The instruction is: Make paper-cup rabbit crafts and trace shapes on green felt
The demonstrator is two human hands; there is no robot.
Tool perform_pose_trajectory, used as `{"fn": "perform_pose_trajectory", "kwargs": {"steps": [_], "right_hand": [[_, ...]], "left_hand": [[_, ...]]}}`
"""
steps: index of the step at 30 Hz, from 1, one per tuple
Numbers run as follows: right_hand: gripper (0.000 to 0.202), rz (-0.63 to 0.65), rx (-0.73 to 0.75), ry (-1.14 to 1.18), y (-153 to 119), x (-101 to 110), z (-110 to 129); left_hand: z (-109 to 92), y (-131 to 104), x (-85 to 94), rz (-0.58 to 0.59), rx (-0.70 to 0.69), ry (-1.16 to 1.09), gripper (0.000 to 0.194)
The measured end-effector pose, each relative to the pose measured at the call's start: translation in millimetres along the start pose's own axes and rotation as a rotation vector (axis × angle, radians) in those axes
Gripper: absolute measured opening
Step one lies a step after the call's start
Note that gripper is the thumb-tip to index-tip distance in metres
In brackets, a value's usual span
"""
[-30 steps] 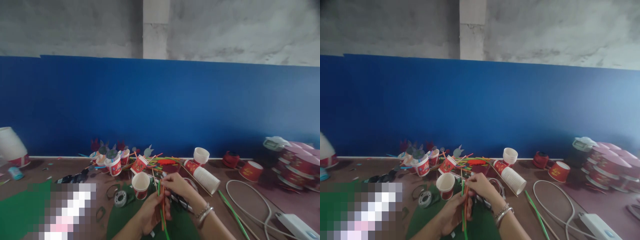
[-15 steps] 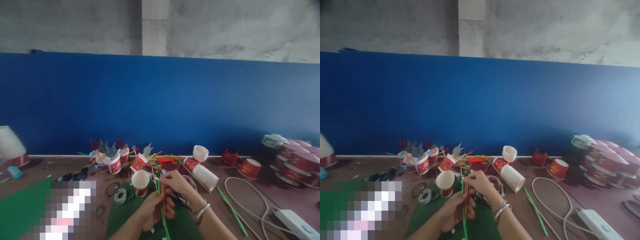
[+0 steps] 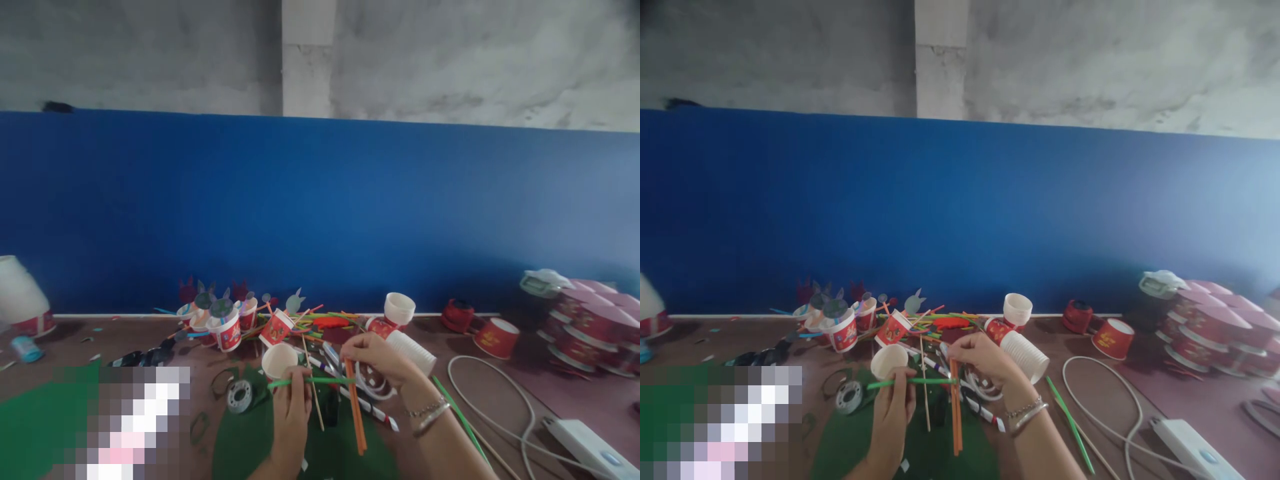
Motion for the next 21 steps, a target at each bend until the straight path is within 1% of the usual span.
{"fn": "perform_pose_trajectory", "kwargs": {"steps": [2, 4, 7, 9, 10, 12, 15, 17, 18, 19, 20, 21], "right_hand": [[0.027, -0.013, 0.005, 0.046, -1.8, 7.1, 0.9], [0.028, 0.007, -0.002, 0.102, -2.9, 6.8, 1.5], [0.028, 0.032, -0.041, 0.16, -2.2, -2.9, -0.5], [0.027, 0.012, -0.014, 0.206, 1.1, -9.8, 0.1], [0.026, -0.006, 0.013, 0.233, 3.4, -12.4, 0.9], [0.028, -0.021, 0.048, 0.272, 7.8, -17.9, 0.9], [0.03, -0.004, 0.091, 0.323, 11.3, -24.0, 3.0], [0.031, 0.004, 0.119, 0.336, 10.9, -25.0, 6.4], [0.031, -0.001, 0.129, 0.328, 10.2, -24.5, 8.0], [0.031, -0.009, 0.138, 0.314, 9.3, -24.0, 9.6], [0.031, -0.021, 0.149, 0.295, 8.5, -23.5, 11.5], [0.032, -0.035, 0.163, 0.272, 7.7, -23.4, 13.5]], "left_hand": [[-8.4, -3.3, 6.4, -0.066, -0.108, 0.079, 0.041], [-13.6, -5.8, 9.2, -0.097, -0.176, 0.125, 0.038], [-14.8, -7.0, 11.3, -0.121, -0.192, 0.161, 0.036], [-14.7, -7.8, 11.6, -0.116, -0.191, 0.185, 0.035], [-15.7, -8.6, 10.6, -0.097, -0.204, 0.201, 0.034], [-21.2, -12.4, 4.7, -0.009, -0.282, 0.255, 0.03], [-32.1, -23.8, -10.4, 0.185, -0.469, 0.34, 0.023], [-33.0, -30.1, -19.9, 0.31, -0.527, 0.339, 0.023], [-31.2, -31.1, -23.6, 0.359, -0.518, 0.308, 0.024], [-28.1, -29.9, -25.9, 0.388, -0.479, 0.254, 0.025], [-23.9, -26.7, -26.5, 0.391, -0.412, 0.172, 0.025], [-18.5, -21.7, -25.8, 0.37, -0.317, 0.063, 0.027]]}}
Point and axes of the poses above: each hand's wrist, its own y-axis towards the middle knuckle, its own x-axis out of the back of the hand, z = x × y, the point moved 8 cm from there along y, towards the middle knuckle, and after that the axes turned 6 degrees about y, right-handed, at the moved point
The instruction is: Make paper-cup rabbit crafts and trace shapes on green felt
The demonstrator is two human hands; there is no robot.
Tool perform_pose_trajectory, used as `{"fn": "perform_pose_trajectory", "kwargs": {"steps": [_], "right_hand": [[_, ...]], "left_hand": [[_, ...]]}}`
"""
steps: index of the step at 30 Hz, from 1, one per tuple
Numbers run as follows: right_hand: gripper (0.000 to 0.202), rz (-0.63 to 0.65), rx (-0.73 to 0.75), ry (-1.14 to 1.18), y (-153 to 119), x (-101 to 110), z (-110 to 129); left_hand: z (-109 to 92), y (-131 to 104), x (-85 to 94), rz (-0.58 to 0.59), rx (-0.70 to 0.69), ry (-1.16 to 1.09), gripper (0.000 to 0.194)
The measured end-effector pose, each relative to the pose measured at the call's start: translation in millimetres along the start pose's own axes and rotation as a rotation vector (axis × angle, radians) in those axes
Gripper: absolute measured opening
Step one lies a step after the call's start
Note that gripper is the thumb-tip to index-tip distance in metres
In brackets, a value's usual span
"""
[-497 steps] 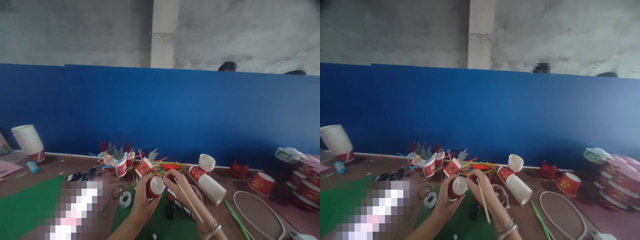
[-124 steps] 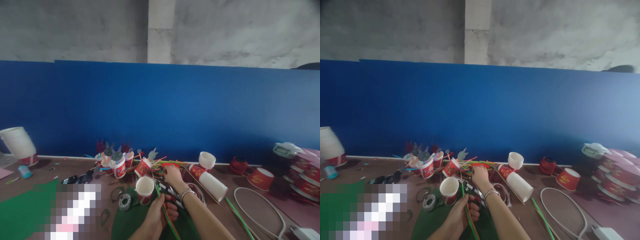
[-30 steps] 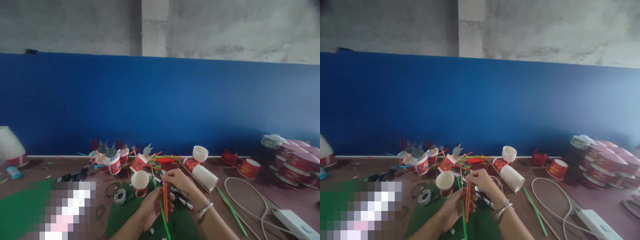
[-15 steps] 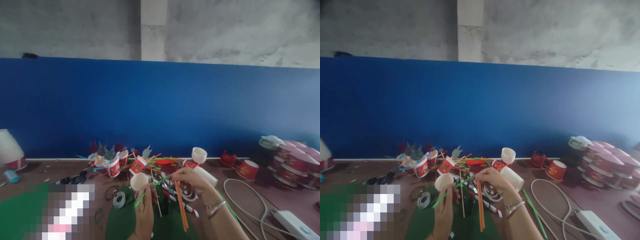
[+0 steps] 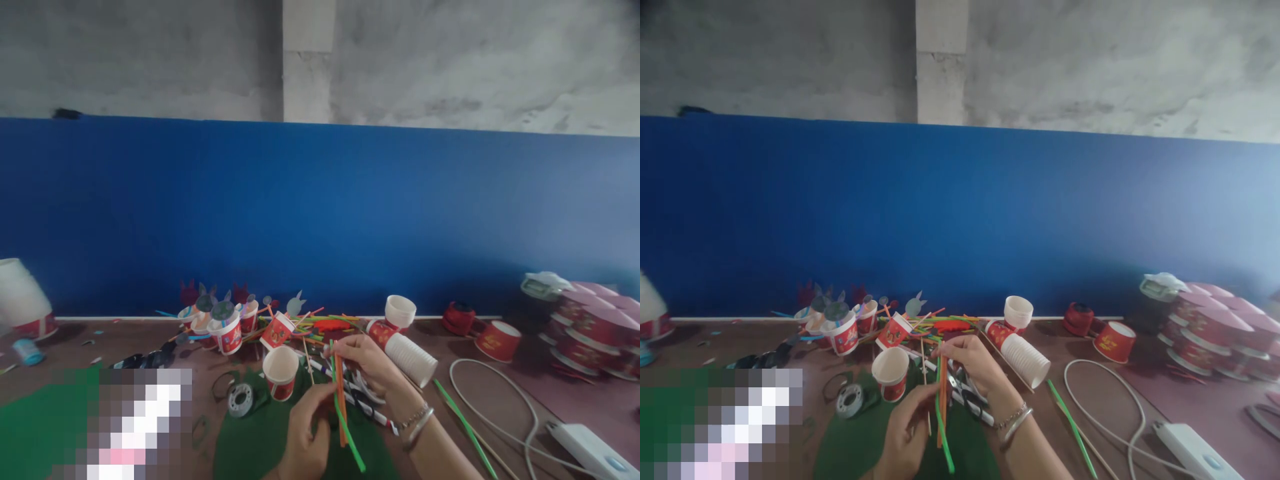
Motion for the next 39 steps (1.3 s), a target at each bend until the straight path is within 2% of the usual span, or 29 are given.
{"fn": "perform_pose_trajectory", "kwargs": {"steps": [2, 4, 6, 8, 12, 15, 18, 21, 25, 28, 30, 35, 39], "right_hand": [[0.031, -0.013, 0.03, -0.054, -0.8, -3.5, 3.2], [0.029, -0.014, 0.045, -0.119, -1.2, -10.5, 3.2], [0.026, 0.0, 0.064, -0.202, -0.9, -19.5, 0.8], [0.026, 0.022, 0.072, -0.286, 0.4, -27.8, -4.8], [0.024, -0.025, 0.053, -0.334, 5.3, -28.3, -17.2], [0.016, -0.09, 0.142, -0.36, 6.2, -23.3, -12.1], [0.035, -0.036, 0.191, -0.347, 4.8, -26.7, -8.6], [0.033, 0.056, 0.159, -0.329, 4.3, -32.1, -12.6], [0.042, -0.011, 0.167, -0.235, 6.6, -24.1, -12.0], [0.032, -0.062, 0.173, -0.293, 7.6, -19.6, -10.5], [0.028, -0.059, 0.131, -0.308, 7.9, -19.9, -13.6], [0.038, -0.051, 0.07, -0.22, 7.9, -21.0, -20.5], [0.033, -0.02, 0.075, -0.296, 6.6, -23.2, -19.6]], "left_hand": [[17.4, 3.9, 2.1, -0.098, 0.2, -0.277, 0.032], [30.9, 5.6, -8.6, -0.066, 0.396, -0.47, 0.039], [38.2, 5.4, -18.0, -0.007, 0.528, -0.509, 0.042], [43.5, 5.2, -21.0, 0.027, 0.588, -0.457, 0.044], [51.6, 9.1, -16.7, 0.025, 0.582, -0.373, 0.051], [54.6, 11.3, -11.9, 0.001, 0.579, -0.361, 0.051], [53.4, 11.6, -11.4, 0.019, 0.572, -0.368, 0.049], [52.5, 10.8, -13.2, 0.053, 0.572, -0.387, 0.047], [53.6, 10.1, -15.7, 0.083, 0.593, -0.399, 0.052], [52.8, 10.2, -16.1, 0.085, 0.594, -0.385, 0.052], [52.2, 9.8, -15.1, 0.07, 0.6, -0.379, 0.052], [49.2, 9.9, -13.7, 0.07, 0.592, -0.356, 0.049], [48.1, 8.7, -13.5, 0.073, 0.597, -0.345, 0.047]]}}
Point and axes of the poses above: each hand's wrist, its own y-axis towards the middle knuckle, its own x-axis out of the back of the hand, z = x × y, the point moved 8 cm from there along y, towards the middle knuckle, and after that the axes turned 6 degrees about y, right-handed, at the moved point
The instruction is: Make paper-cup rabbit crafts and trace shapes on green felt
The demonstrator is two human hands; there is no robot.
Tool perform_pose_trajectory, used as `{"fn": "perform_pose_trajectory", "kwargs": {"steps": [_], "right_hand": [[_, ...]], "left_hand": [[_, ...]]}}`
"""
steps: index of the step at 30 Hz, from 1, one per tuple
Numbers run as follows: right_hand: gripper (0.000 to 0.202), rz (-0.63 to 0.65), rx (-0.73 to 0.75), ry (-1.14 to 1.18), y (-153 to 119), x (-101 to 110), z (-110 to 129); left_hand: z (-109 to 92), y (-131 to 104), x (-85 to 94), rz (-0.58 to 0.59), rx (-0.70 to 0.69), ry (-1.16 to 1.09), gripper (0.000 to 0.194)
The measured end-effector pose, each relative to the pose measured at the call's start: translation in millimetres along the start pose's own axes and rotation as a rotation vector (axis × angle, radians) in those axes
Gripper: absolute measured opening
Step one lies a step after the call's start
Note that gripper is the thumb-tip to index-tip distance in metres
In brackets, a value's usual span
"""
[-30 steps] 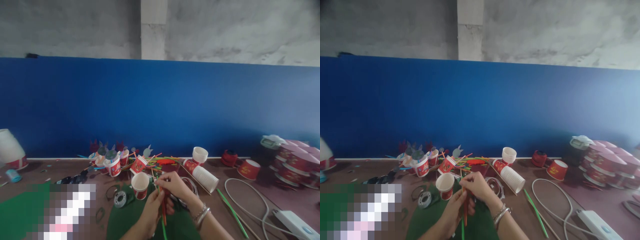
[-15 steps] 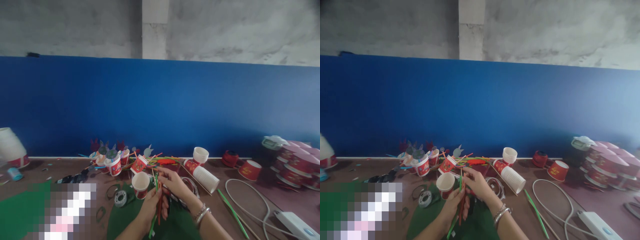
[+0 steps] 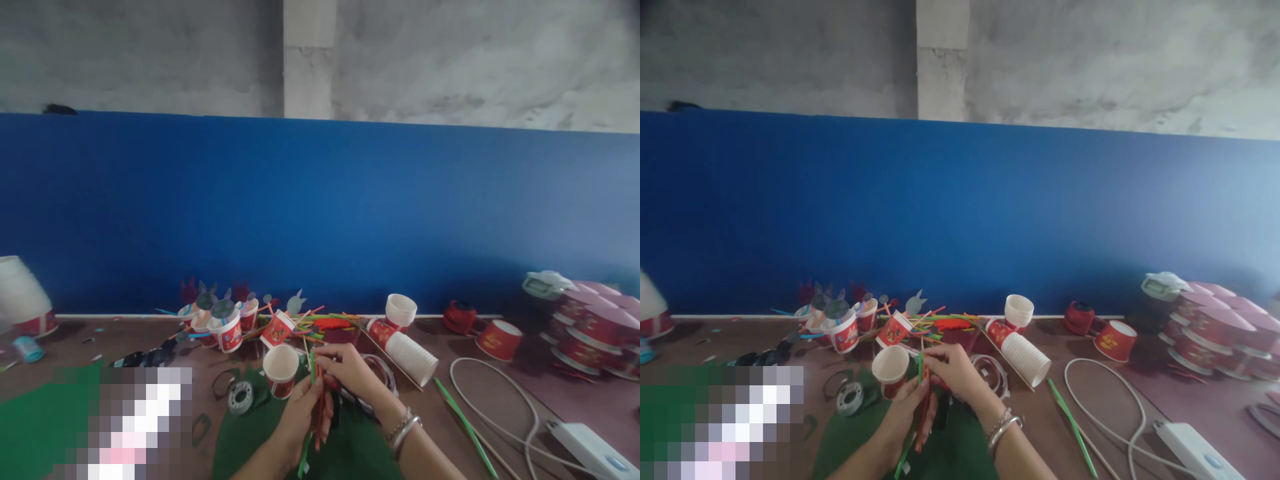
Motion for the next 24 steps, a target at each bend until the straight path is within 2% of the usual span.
{"fn": "perform_pose_trajectory", "kwargs": {"steps": [6, 11, 19, 22, 24], "right_hand": [[0.034, -0.033, 0.064, -0.116, -3.1, 2.8, 11.4], [0.027, -0.036, 0.108, -0.198, -4.2, 6.3, 18.1], [0.026, -0.005, 0.081, -0.162, -6.5, 2.1, 18.2], [0.024, 0.022, 0.035, -0.136, -7.5, -0.4, 14.6], [0.022, 0.042, 0.062, -0.147, -8.2, -1.9, 15.6]], "left_hand": [[0.6, -2.2, -1.5, 0.02, 0.005, 0.023, 0.041], [2.4, -1.4, -1.6, 0.04, 0.021, -0.02, 0.042], [4.3, 1.0, -1.2, 0.067, -0.03, 0.027, 0.051], [7.9, 2.7, -0.5, 0.075, -0.011, 0.027, 0.05], [9.3, 4.0, 1.0, 0.068, -0.004, -0.006, 0.048]]}}
Point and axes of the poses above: each hand's wrist, its own y-axis towards the middle knuckle, its own x-axis out of the back of the hand, z = x × y, the point moved 8 cm from there along y, towards the middle knuckle, and after that the axes turned 6 degrees about y, right-handed, at the moved point
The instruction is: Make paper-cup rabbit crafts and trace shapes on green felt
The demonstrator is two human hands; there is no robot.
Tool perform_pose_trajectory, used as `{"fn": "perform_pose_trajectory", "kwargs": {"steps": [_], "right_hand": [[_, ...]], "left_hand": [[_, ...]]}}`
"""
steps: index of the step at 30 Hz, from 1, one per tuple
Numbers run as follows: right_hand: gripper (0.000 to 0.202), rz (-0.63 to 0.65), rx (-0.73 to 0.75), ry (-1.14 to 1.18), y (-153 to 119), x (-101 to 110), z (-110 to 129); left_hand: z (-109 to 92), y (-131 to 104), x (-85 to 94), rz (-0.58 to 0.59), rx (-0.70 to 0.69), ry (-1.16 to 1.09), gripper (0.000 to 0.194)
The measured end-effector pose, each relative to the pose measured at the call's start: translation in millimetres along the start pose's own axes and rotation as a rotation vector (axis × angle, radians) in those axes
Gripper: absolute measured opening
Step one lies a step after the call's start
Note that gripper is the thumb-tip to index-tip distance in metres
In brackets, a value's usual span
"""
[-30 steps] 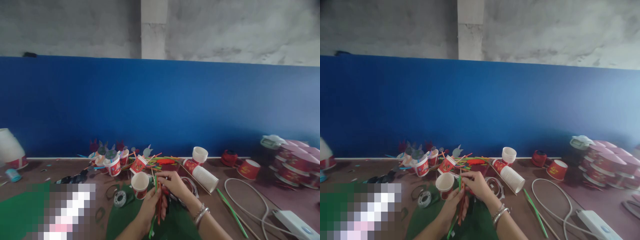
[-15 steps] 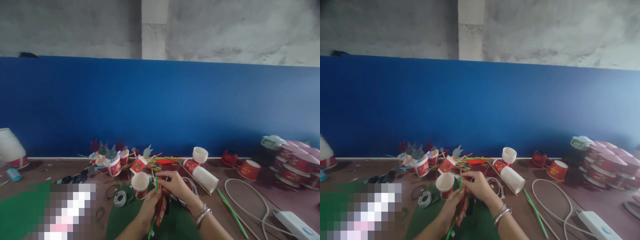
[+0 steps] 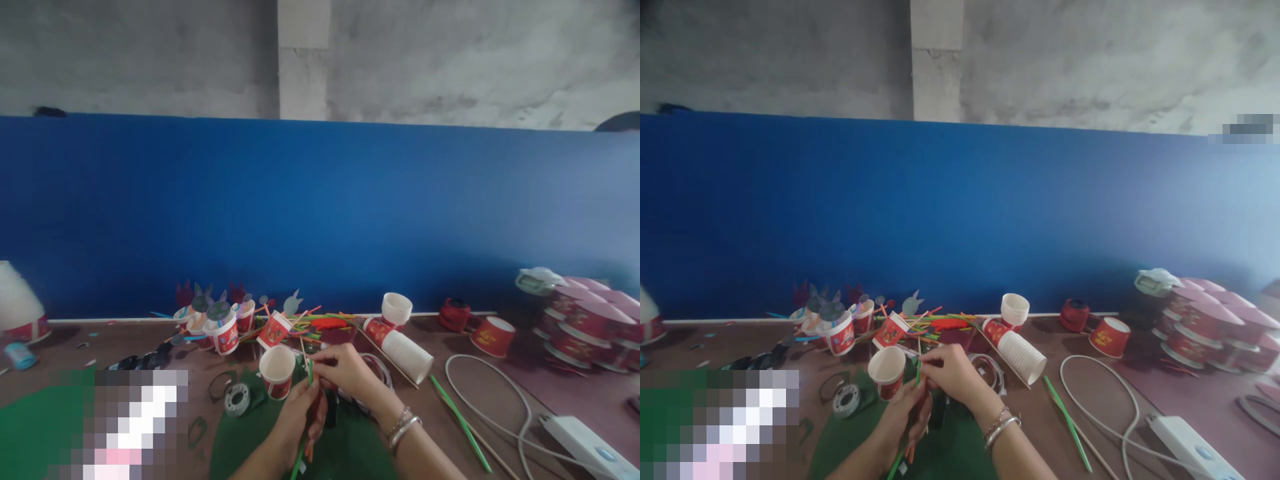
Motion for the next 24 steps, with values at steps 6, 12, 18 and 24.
{"fn": "perform_pose_trajectory", "kwargs": {"steps": [6, 12, 18, 24], "right_hand": [[0.03, 0.034, 0.027, 0.025, 0.1, -0.8, 0.9], [0.029, 0.093, 0.091, -0.104, -5.0, -0.6, 16.8], [0.034, 0.091, 0.063, -0.075, -5.9, -1.4, 13.0], [0.034, 0.122, 0.065, -0.123, -4.3, -1.6, 7.6]], "left_hand": [[-4.6, -1.2, 1.9, -0.017, -0.01, -0.019, 0.048], [-9.2, -4.6, 0.7, -0.034, -0.008, -0.053, 0.047], [-6.5, -2.0, -2.3, 0.011, 0.019, -0.059, 0.045], [-0.8, 0.2, -2.6, 0.045, 0.049, -0.048, 0.051]]}}
Point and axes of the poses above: each hand's wrist, its own y-axis towards the middle knuckle, its own x-axis out of the back of the hand, z = x × y, the point moved 8 cm from there along y, towards the middle knuckle, and after that the axes turned 6 degrees about y, right-handed, at the moved point
